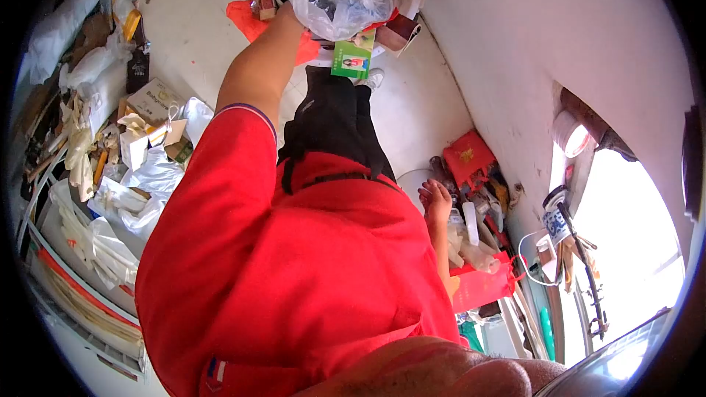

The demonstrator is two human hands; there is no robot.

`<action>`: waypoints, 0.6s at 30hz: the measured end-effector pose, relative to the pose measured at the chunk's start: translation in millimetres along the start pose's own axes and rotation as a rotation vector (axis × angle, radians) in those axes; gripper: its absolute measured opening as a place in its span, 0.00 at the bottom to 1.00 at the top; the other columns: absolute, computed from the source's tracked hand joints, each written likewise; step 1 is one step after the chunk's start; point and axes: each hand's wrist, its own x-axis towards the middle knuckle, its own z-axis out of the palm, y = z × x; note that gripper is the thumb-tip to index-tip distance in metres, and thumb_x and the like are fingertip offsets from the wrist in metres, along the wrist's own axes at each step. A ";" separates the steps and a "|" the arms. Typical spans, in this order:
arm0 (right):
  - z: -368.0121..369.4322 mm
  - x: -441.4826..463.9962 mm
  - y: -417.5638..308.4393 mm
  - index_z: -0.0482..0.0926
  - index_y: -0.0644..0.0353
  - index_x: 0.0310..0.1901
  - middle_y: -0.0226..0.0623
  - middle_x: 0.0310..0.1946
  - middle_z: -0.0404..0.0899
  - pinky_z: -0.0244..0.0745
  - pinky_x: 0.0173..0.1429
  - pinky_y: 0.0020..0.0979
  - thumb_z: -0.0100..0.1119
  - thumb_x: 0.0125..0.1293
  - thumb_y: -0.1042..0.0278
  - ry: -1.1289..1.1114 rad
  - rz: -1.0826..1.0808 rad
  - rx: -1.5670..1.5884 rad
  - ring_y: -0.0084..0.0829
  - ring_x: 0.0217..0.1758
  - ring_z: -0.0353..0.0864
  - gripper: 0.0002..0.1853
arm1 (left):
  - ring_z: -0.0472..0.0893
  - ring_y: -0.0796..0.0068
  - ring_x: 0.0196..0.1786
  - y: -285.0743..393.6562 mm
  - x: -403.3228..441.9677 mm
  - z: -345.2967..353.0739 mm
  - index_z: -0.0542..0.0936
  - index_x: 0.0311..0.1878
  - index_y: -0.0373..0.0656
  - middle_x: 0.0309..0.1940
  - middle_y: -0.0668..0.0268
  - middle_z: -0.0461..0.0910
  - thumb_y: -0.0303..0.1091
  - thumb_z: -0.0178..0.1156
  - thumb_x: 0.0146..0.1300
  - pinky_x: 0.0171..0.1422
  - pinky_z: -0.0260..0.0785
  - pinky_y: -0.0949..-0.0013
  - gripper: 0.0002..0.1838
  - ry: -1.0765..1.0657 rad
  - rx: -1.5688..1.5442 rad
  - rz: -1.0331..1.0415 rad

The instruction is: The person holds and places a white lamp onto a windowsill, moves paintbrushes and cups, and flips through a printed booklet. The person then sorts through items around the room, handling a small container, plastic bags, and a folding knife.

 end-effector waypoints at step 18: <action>31.0 15.0 -49.7 0.75 0.68 0.49 0.39 0.35 0.81 0.71 0.32 0.23 0.53 0.69 0.65 -0.282 -0.145 -0.237 0.26 0.31 0.80 0.15 | 0.80 0.62 0.19 103.3 -250.2 -63.1 0.78 0.19 0.31 0.14 0.55 0.78 0.46 0.52 0.57 0.31 0.74 0.60 0.24 -0.097 1.115 0.720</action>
